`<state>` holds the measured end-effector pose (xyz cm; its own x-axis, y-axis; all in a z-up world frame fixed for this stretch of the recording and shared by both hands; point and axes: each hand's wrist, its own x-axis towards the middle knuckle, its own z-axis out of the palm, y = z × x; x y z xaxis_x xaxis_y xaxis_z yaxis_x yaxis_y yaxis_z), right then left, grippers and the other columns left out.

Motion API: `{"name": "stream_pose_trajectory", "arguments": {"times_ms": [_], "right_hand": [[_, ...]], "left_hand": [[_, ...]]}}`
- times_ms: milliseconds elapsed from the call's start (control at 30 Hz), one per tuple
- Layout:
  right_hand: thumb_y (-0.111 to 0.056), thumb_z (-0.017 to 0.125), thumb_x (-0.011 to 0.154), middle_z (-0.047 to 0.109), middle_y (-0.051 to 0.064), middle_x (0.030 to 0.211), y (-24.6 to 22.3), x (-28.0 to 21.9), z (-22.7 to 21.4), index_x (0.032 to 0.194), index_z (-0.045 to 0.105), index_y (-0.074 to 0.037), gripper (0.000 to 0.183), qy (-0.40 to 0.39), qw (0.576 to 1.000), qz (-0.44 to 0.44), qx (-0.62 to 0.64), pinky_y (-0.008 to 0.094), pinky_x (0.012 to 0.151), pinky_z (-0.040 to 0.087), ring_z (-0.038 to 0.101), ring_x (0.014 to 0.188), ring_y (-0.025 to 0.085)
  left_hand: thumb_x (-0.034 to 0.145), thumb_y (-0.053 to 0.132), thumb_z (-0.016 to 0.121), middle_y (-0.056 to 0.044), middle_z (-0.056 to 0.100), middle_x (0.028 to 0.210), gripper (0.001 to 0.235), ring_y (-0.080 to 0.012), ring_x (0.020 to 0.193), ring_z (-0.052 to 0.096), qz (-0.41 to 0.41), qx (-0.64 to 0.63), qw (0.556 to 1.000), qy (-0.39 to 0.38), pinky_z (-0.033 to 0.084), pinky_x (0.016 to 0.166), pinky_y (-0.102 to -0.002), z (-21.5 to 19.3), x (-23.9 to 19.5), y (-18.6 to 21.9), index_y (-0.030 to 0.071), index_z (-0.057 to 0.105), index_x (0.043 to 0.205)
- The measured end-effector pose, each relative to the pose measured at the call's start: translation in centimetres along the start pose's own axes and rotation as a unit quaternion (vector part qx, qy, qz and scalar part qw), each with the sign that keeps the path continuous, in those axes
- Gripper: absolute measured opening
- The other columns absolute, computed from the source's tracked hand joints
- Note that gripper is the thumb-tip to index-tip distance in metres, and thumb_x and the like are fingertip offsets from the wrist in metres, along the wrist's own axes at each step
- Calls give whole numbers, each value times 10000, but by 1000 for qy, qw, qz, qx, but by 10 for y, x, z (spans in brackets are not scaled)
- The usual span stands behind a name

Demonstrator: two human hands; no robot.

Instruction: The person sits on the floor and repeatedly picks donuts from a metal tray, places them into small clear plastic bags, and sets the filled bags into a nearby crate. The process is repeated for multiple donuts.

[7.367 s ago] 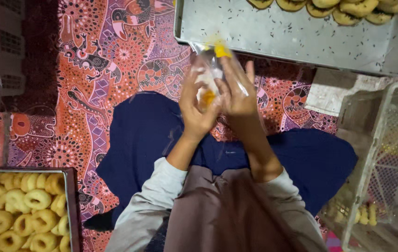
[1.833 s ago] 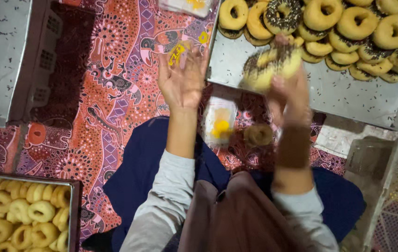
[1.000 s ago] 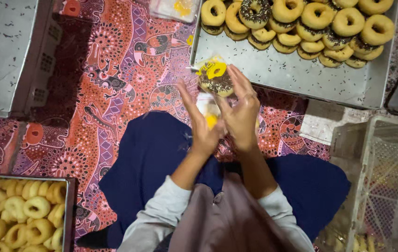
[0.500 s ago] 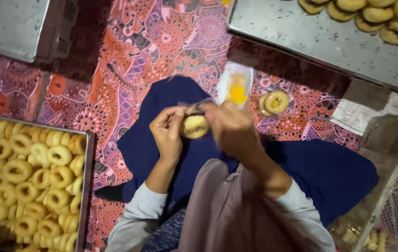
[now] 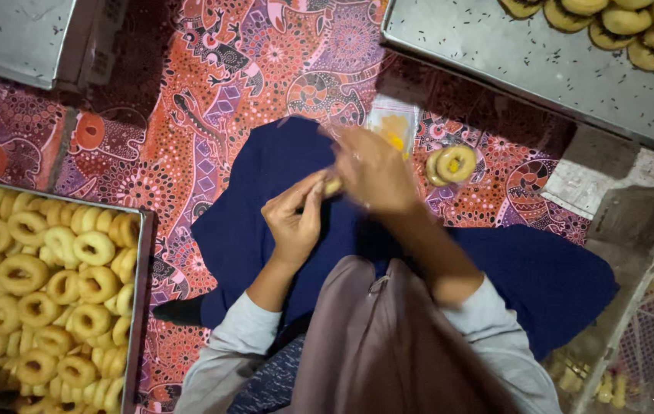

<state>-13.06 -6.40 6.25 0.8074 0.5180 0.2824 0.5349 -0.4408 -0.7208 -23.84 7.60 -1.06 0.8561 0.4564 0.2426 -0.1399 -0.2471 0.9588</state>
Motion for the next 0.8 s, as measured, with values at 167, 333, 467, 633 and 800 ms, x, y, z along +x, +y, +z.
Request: {"name": "stream_pose_trajectory", "arguments": {"times_ms": [167, 333, 467, 633, 800], "right_hand": [[-23, 689, 965, 736, 166, 1017, 9, 9, -8, 1223, 705, -35, 259, 94, 989, 104, -53, 389, 818, 581, 736, 903, 292], [23, 702, 978, 731, 174, 1184, 6, -37, 20, 1303, 604, -15, 342, 66, 982, -175, -26, 380, 953, 596, 730, 1067, 307], [-4, 687, 934, 702, 160, 977, 9, -14, 8, 1357, 616, 22, 430, -1, 987, -153, -42, 402, 825, 573, 697, 902, 316], [-48, 620, 961, 739, 82, 981, 29, -6, -11, 1331, 647, -32, 371, -48, 928, 334, 156, 358, 690, 553, 670, 801, 179], [-25, 713, 874, 531, 13, 1451, 51, -85, 63, 1501, 388, -45, 706, -67, 851, 209, 477, 264, 1092, 466, 538, 1319, 80]], "left_hand": [[1031, 29, 606, -119, 782, 1073, 193, -153, 978, 769, -110, -131, 982, 87, 628, 895, -281, 11, 24, 12, -36, 713, 1177], [1017, 35, 661, -137, 788, 1070, 216, -132, 914, 718, -84, -34, 995, 43, 593, 826, -269, 14, 9, 12, -59, 730, 1199], [974, 37, 653, -121, 799, 941, 216, -126, 727, 737, -39, 67, 997, -27, 566, 689, -245, 11, 10, 17, -60, 760, 1134], [1047, 52, 614, -151, 772, 1101, 193, -189, 1006, 747, -95, -81, 988, 93, 604, 948, -298, 4, 12, 33, -53, 729, 1162], [1067, 80, 634, -199, 584, 1393, 283, -280, 1381, 541, -14, -58, 998, 20, 457, 1165, -380, 2, -2, 28, -71, 614, 1305]]}}
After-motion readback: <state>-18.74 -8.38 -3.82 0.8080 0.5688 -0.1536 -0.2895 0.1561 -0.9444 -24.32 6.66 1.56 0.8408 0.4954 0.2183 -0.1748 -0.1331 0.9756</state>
